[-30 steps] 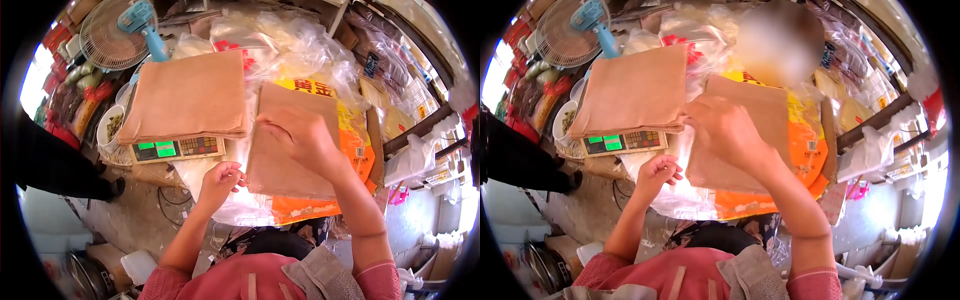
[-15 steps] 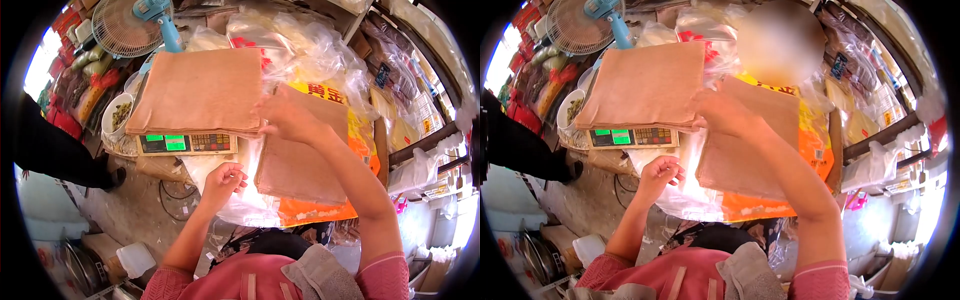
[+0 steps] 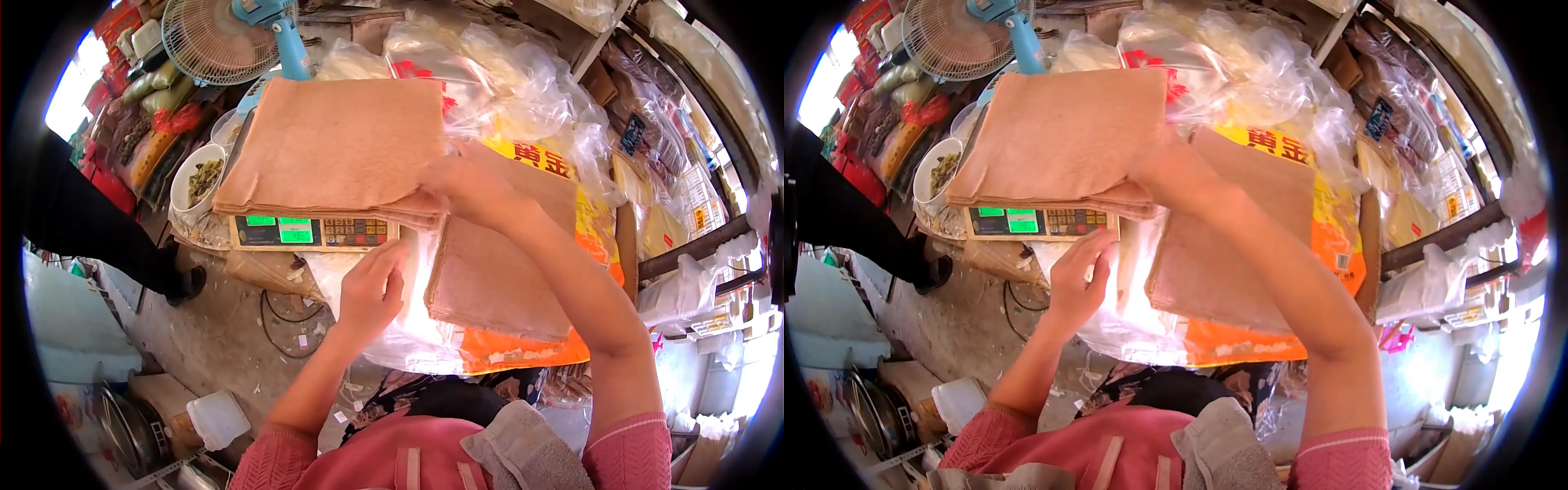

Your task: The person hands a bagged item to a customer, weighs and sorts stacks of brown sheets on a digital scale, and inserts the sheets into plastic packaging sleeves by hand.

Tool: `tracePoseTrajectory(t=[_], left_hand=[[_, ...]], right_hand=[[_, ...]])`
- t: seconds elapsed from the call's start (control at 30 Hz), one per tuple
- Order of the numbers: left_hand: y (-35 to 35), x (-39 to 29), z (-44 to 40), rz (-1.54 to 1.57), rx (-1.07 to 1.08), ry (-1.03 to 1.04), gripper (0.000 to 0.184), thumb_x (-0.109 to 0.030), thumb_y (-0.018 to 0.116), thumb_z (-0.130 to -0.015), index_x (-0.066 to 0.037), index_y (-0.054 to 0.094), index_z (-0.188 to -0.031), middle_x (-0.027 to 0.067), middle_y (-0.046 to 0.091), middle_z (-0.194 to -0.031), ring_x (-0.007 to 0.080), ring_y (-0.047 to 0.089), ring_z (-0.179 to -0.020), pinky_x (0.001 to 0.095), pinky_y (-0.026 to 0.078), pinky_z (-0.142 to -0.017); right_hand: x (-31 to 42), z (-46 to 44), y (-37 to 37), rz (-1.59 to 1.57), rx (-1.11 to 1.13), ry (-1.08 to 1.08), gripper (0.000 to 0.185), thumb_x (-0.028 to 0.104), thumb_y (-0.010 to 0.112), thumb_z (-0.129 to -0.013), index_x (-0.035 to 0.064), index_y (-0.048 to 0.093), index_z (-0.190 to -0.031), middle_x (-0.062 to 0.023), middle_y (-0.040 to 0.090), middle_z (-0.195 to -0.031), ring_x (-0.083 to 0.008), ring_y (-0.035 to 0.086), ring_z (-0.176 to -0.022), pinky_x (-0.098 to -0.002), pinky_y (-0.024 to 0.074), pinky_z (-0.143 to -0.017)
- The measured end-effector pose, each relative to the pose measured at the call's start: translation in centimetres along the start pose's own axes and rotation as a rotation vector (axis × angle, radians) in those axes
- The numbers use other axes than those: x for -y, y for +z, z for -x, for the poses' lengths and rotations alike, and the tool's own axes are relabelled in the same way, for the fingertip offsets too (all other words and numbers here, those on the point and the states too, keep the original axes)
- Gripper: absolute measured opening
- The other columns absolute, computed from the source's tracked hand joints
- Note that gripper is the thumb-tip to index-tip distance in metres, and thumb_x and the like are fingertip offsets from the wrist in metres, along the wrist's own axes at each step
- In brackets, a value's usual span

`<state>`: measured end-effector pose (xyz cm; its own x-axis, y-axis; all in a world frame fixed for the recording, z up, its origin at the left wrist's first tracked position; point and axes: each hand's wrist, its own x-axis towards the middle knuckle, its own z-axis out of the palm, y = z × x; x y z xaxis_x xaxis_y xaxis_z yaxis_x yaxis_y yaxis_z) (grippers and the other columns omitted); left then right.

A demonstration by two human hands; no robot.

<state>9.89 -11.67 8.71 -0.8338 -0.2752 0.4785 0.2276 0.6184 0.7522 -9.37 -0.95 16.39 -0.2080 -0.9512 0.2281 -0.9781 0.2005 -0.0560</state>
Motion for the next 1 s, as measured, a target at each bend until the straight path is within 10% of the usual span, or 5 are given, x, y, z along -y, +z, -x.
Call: tracePoseTrajectory(t=[0.3,0.4,0.6,0.73,1.0], left_hand=[[1.6,1.4,-4.4,-0.643,-0.085,0.315,0.035,-0.002,0.053,-0.075,-0.001,0.057,-0.109,0.0097,0.057,-0.115,0.0282,0.05,-0.102,0.0395,0.039,-0.085],[2.1,2.7,-4.2,-0.674,-0.034,0.329,0.032,-0.006,0.053,-0.075,0.0,0.059,-0.106,0.0105,0.059,-0.11,0.0274,0.05,-0.1,0.0385,0.039,-0.083],[-0.7,4.3,-7.3,-0.564,-0.075,0.069,0.029,-0.013,0.052,-0.084,0.0,0.058,-0.108,0.0144,0.059,-0.111,0.0313,0.052,-0.102,0.044,0.039,-0.087],[-1.2,6.1,-7.9,-0.808,-0.152,0.145,0.035,-0.029,0.051,-0.087,-0.004,0.059,-0.11,0.0122,0.06,-0.107,0.0291,0.053,-0.106,0.0518,0.038,-0.086],[-5.0,6.4,-13.9,-0.593,0.253,-0.29,0.028,-0.026,0.047,-0.089,-0.009,0.061,-0.106,0.0103,0.058,-0.107,0.0272,0.053,-0.103,0.0505,0.04,-0.085]], right_hand=[[-0.2,-2.6,-0.7,-0.041,0.021,0.228,0.011,0.01,0.054,-0.079,0.0063,0.06,-0.087,-0.0146,0.064,-0.083,-0.0329,0.06,-0.079,-0.0417,0.047,-0.076],[-1.1,-4.8,-2.4,-0.043,-0.341,0.278,0.019,0.006,0.054,-0.075,0.005,0.062,-0.093,-0.0175,0.063,-0.083,-0.0361,0.06,-0.08,-0.0416,0.0491,-0.071],[0.1,-5.9,-2.9,0.304,0.001,-0.123,0.026,0.009,0.06,-0.072,0.0101,0.064,-0.098,-0.0117,0.061,-0.102,-0.0337,0.056,-0.098,-0.0422,0.0476,-0.075],[0.4,-9.9,2.2,-0.536,-0.741,0.022,0.016,0.007,0.055,-0.07,0.0087,0.065,-0.082,-0.0158,0.063,-0.081,-0.0331,0.061,-0.077,-0.0404,0.0469,-0.063],[-1.8,-12.9,-4.0,0.23,-0.176,0.145,0.02,0.007,0.052,-0.071,0.0132,0.063,-0.087,-0.0141,0.062,-0.075,-0.0352,0.059,-0.072,-0.0443,0.0443,-0.061]])
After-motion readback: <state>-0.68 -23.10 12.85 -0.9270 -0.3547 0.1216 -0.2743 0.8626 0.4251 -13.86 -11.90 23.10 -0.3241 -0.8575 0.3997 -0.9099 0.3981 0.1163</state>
